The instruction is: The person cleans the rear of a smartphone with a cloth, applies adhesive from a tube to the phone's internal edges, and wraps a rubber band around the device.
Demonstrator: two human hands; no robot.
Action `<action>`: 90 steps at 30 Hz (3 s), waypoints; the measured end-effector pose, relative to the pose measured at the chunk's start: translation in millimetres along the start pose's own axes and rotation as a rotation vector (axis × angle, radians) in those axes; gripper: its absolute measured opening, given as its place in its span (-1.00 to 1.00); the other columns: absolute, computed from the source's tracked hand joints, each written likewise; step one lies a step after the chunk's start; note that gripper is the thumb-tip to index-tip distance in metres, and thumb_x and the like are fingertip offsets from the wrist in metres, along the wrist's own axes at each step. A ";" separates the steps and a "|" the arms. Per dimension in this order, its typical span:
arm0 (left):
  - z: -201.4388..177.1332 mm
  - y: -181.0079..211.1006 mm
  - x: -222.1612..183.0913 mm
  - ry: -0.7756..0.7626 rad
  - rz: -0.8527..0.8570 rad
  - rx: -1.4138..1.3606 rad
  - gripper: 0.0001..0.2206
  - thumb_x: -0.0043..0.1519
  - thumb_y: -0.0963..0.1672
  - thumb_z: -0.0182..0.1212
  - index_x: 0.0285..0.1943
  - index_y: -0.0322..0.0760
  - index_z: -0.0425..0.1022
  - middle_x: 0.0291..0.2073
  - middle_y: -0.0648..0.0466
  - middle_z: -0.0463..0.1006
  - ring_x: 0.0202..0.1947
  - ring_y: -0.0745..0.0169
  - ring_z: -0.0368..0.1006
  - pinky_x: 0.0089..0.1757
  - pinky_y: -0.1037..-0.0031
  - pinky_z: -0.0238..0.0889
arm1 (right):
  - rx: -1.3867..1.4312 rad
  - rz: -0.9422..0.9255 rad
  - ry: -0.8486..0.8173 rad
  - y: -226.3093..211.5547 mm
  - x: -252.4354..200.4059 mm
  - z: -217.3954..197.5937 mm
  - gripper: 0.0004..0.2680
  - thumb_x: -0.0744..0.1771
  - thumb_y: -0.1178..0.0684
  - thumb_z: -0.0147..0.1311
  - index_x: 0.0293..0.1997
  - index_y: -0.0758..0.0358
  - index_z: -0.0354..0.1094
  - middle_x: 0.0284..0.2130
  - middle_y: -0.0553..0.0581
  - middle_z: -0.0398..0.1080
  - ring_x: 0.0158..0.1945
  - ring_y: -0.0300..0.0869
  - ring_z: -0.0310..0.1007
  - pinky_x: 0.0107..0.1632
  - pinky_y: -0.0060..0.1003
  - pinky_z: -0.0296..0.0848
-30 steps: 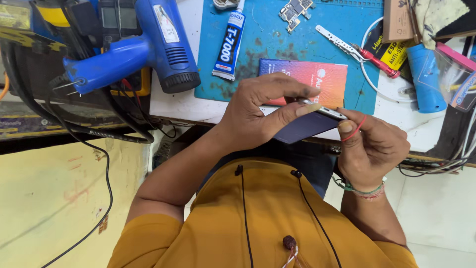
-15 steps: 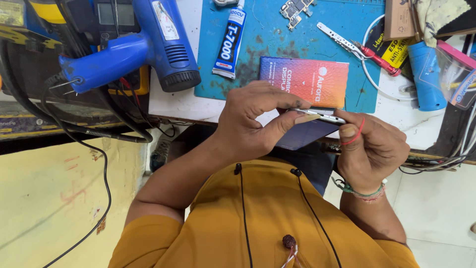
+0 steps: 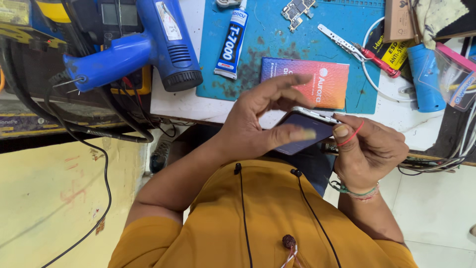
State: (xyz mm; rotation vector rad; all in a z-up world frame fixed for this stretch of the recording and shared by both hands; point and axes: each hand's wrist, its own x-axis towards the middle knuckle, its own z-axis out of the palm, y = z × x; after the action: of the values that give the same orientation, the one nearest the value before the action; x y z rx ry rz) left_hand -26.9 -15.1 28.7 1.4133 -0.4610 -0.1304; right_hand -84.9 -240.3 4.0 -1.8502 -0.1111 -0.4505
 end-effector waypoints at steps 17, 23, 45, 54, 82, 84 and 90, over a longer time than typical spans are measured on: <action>-16.5 25.2 25.9 -0.520 -0.121 0.437 -0.79 0.20 -0.08 0.36 -0.18 -0.34 0.61 -0.54 -0.07 0.51 -0.58 0.17 0.38 -0.45 0.38 0.17 | -0.358 -0.184 -0.895 -66.9 84.3 -3.7 -0.30 0.09 -0.30 0.42 0.19 0.42 0.28 -0.17 0.30 0.53 -0.21 0.15 0.58 -0.26 -0.13 0.48; -53.4 22.6 42.6 -0.689 -0.017 0.278 -0.81 0.26 -0.12 0.37 -0.04 -0.35 0.64 -0.49 -0.02 0.57 -0.53 0.34 0.37 -0.42 0.46 0.22 | -0.462 -0.180 -1.304 -34.2 89.3 2.9 -0.56 0.15 -0.36 0.40 -0.32 0.28 0.42 -0.49 0.22 0.47 -0.26 0.13 0.49 -0.19 -0.02 0.39; -10.1 26.3 40.6 -0.917 0.009 0.430 -0.78 0.24 -0.09 0.42 -0.23 -0.38 0.55 -0.51 -0.11 0.51 -0.47 0.00 0.41 -0.36 0.27 0.20 | 0.498 0.736 -0.627 7.3 99.1 36.1 -0.58 0.40 -0.14 0.04 0.26 0.48 0.32 0.15 0.42 0.46 0.09 0.04 0.47 0.15 -0.05 0.45; -31.5 1.5 36.3 -0.541 -0.360 -0.216 -0.81 0.32 -0.18 0.30 0.01 -0.48 0.60 -0.27 0.12 0.67 -0.26 0.54 0.49 -0.19 0.57 0.38 | 0.145 -0.255 -0.787 -40.0 101.6 -6.7 -0.62 0.33 0.11 0.08 0.26 0.52 0.20 0.19 0.45 0.34 0.36 0.26 0.26 0.30 0.01 0.35; -24.3 10.8 63.6 -0.345 0.028 0.402 -0.83 0.29 -0.16 0.26 0.00 -0.34 0.61 -0.29 -0.08 0.63 -0.30 0.15 0.54 -0.22 0.40 0.37 | 0.509 0.143 -0.361 4.2 57.4 -6.1 -0.63 0.41 0.13 0.15 0.39 0.43 0.24 0.39 0.25 0.30 0.50 -0.12 0.29 0.58 -0.20 0.18; -28.7 9.2 67.5 -0.542 -0.060 0.569 -0.82 0.21 -0.13 0.29 -0.11 -0.36 0.61 -0.41 -0.18 0.57 -0.40 -0.07 0.50 -0.31 0.26 0.30 | 0.407 0.272 -0.506 8.6 50.0 -7.7 -0.66 0.38 0.18 0.18 0.31 0.46 0.34 0.16 0.24 0.43 0.24 -0.20 0.39 0.35 -0.28 0.33; -24.6 10.0 76.4 -0.843 -0.051 0.656 -0.74 0.19 -0.06 0.27 -0.25 -0.44 0.54 -0.44 -0.23 0.53 -0.34 -0.30 0.45 -0.31 0.07 0.24 | 0.281 0.394 -0.557 3.9 43.8 4.8 -0.79 0.31 0.22 0.27 0.03 0.43 0.54 -0.28 0.10 0.58 -0.25 -0.38 0.48 -0.20 -0.48 0.47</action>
State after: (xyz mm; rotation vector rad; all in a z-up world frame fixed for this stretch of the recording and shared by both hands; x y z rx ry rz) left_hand 49.9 -18.1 54.0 1.9838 -1.2419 -0.6790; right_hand -42.2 -243.5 15.0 -1.6214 -0.1704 0.3457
